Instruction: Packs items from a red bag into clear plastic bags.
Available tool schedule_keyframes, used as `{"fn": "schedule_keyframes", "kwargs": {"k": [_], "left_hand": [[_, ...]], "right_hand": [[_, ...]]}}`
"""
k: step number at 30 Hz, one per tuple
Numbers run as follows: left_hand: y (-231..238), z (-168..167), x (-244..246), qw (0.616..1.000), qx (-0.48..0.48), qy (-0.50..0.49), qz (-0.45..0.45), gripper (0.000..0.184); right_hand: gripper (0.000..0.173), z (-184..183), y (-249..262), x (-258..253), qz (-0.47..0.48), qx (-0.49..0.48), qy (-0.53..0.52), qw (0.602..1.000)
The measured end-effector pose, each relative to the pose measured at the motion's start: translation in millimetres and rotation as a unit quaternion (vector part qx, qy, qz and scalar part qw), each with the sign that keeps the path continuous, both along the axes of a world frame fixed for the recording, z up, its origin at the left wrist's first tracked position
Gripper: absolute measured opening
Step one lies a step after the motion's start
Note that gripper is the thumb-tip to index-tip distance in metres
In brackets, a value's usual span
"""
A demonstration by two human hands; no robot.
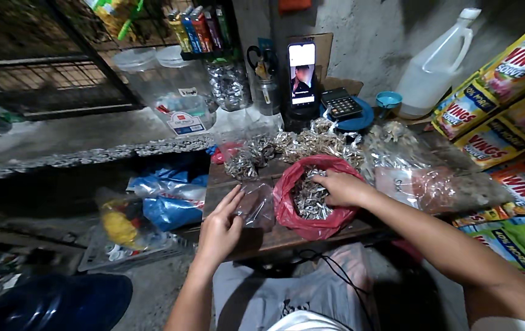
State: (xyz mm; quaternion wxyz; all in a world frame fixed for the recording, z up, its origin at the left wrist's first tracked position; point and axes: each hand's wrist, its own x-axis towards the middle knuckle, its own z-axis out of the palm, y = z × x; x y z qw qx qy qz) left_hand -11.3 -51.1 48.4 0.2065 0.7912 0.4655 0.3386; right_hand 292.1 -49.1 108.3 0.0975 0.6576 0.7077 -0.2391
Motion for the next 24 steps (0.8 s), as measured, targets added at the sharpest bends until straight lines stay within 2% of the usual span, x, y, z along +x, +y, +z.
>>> {"fn": "schedule_keyframes", "kwargs": {"k": [4, 7, 10, 12, 15, 16, 18, 20, 24], "left_hand": [[-0.2, -0.7, -0.7, 1.000, 0.005, -0.004, -0.002, 0.054], [-0.7, 0.6, -0.6, 1.000, 0.001, -0.005, -0.005, 0.054], [-1.7, 3.9, 3.6, 1.000, -0.009, -0.004, -0.010, 0.054], [-2.3, 6.6, 7.9, 1.000, -0.018, -0.003, -0.022, 0.054], [-4.6, 11.6, 17.4, 0.999, -0.022, 0.014, -0.042, 0.054], [-5.8, 13.1, 20.7, 0.998, -0.023, 0.022, -0.048, 0.054], [-8.7, 16.2, 26.3, 0.998, -0.020, 0.030, -0.056, 0.053], [-11.8, 19.3, 28.8, 0.997, -0.013, 0.031, -0.065, 0.053], [-16.4, 19.2, 27.1, 0.997, -0.004, 0.022, -0.071, 0.056]], "right_hand": [[0.059, 14.7, 3.7, 2.6, -0.007, 0.025, 0.024, 0.999], [0.067, 27.5, 1.1, 0.4, 0.001, 0.041, 0.018, 0.999], [0.051, 29.5, -4.4, -2.4, 0.016, 0.143, 0.041, 0.989], [0.035, 25.3, -9.6, -9.2, 0.057, 0.251, 0.089, 0.962], [0.022, 11.8, -15.8, -33.7, 0.174, 0.396, 0.194, 0.881], [0.023, 8.4, -17.8, -45.3, 0.202, 0.400, 0.225, 0.865], [0.024, 7.5, -24.2, -67.7, 0.234, 0.342, 0.249, 0.875], [0.027, 9.9, -26.3, -84.1, 0.249, 0.260, 0.215, 0.908], [0.027, 3.3, -21.2, -98.0, 0.228, 0.208, 0.112, 0.945]]}}
